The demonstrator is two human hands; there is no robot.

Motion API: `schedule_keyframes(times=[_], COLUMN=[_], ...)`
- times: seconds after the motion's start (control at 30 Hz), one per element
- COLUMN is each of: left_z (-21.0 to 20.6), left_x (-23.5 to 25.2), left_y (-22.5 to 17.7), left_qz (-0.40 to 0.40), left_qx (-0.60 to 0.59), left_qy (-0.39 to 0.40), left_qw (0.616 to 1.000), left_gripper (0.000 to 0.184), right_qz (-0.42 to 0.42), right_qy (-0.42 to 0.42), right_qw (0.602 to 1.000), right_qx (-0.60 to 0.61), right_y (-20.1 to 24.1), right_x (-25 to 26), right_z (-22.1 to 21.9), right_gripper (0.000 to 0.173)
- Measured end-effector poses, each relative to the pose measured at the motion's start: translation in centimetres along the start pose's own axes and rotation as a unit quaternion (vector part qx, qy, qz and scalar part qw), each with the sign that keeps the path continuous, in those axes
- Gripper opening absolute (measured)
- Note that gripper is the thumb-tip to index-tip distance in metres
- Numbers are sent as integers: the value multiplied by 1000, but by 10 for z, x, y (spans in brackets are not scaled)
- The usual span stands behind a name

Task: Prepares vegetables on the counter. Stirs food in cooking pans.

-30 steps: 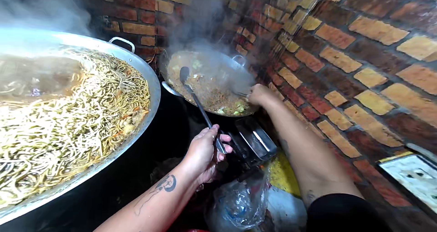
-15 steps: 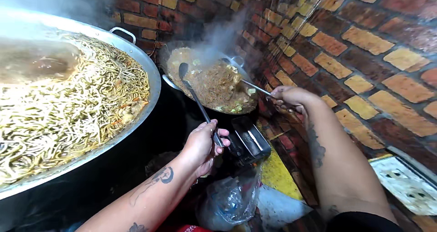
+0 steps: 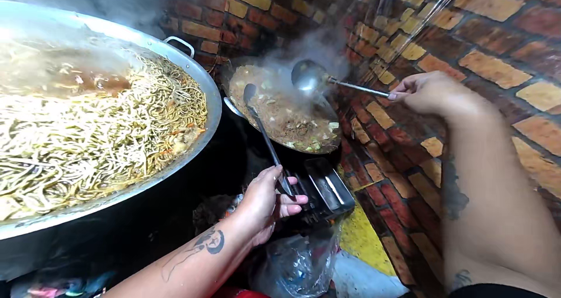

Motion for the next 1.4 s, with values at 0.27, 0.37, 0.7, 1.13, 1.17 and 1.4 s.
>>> schedule_keyframes(times=[0.27, 0.37, 0.7, 1.13, 1.17, 1.4], left_z=[38, 65, 101, 93, 88, 57], left_x=[-23, -42, -58, -43, -42, -45], left_y=[22, 26, 17, 34, 36, 45], left_qz=[34, 43, 6, 59, 58, 4], left_qx=[69, 111, 91, 103, 117, 229], left_qy=[-2, 17, 24, 43, 51, 107], left_qw=[997, 993, 996, 992, 990, 968], left_gripper=[45, 39, 42, 38, 38, 30], right_qz=[-99, -150, -15, -9, -2, -42], right_qy=[-33, 24, 53, 117, 111, -196], right_qw=[990, 988, 998, 970, 974, 979], right_qx=[-96, -9, 2, -211, -198, 26], right_y=[12, 0, 35, 84, 83, 24], right_x=[24, 44, 24, -94, -78, -124], right_z=[-81, -142, -116, -138, -151, -104], right_gripper=[27, 31, 27, 18, 18, 36])
Point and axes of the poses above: each hand's wrist, its own x-axis towards the middle knuckle, its own z-axis out of the back of the hand, y = z × x, the point moved 10 cm from there along x, towards the middle knuckle, and after that the axes turned 1 degree about -z, right-handed, at the moved point
